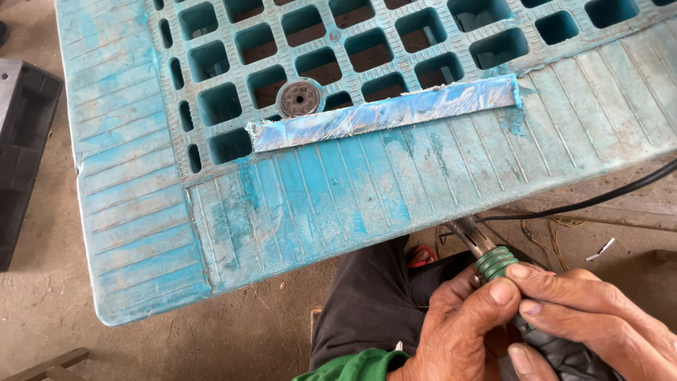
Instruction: The person uses a soldering iron to melt and weld plastic pieces onto a blue plastic crate. They manipulate the molten plastic with the tool's tip and use a cloth to wipe the surface.
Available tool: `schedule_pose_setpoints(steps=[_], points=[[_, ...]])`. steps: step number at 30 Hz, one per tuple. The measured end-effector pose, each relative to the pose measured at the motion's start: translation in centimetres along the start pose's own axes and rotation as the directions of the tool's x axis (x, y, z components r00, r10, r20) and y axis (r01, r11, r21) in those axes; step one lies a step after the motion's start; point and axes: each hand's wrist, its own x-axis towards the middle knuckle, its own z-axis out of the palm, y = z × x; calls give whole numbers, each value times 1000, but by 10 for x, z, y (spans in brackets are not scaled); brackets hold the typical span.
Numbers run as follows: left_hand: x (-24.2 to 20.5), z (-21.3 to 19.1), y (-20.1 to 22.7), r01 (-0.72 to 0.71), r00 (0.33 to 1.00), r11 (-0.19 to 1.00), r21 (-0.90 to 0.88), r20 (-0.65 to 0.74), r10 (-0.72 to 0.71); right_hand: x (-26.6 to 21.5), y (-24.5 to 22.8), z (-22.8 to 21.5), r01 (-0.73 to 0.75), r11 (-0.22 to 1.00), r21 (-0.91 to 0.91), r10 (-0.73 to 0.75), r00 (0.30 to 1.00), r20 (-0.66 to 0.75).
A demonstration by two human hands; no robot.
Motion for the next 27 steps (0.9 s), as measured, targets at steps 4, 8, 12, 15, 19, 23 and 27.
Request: schedule_pose_setpoints(steps=[4, 8, 12, 15, 19, 23, 27], points=[[-6, 2, 6, -5, 1000, 1000, -2, 21, 5, 1, -2, -1, 18, 1000, 13, -19, 999, 41], [-17, 9, 15, 58, 997, 998, -14, 50, -57, -1, 1, -2, 80, 997, 21, -81, 994, 76], [-20, 11, 20, 110, 993, 994, -12, 42, -109, -1, 2, -2, 65, 997, 35, -68, 994, 87], [-15, 8, 20, 81, 993, 995, -55, 95, -75, -3, -2, -4, 64, 998, 9, -65, 993, 96], [-15, 9, 21, 76, 995, 996, -43, 74, -73, 0, -4, -6, 64, 998, -9, -63, 992, 111], [-17, 8, 23, 82, 996, 996, -22, 48, -81, -3, 5, 6, 63, 998, -2, -62, 997, 48], [-12, 5, 19, 66, 998, 997, 35, 16, -66, -15, 16, 6, 42, 999, -19, -41, 999, 33]])
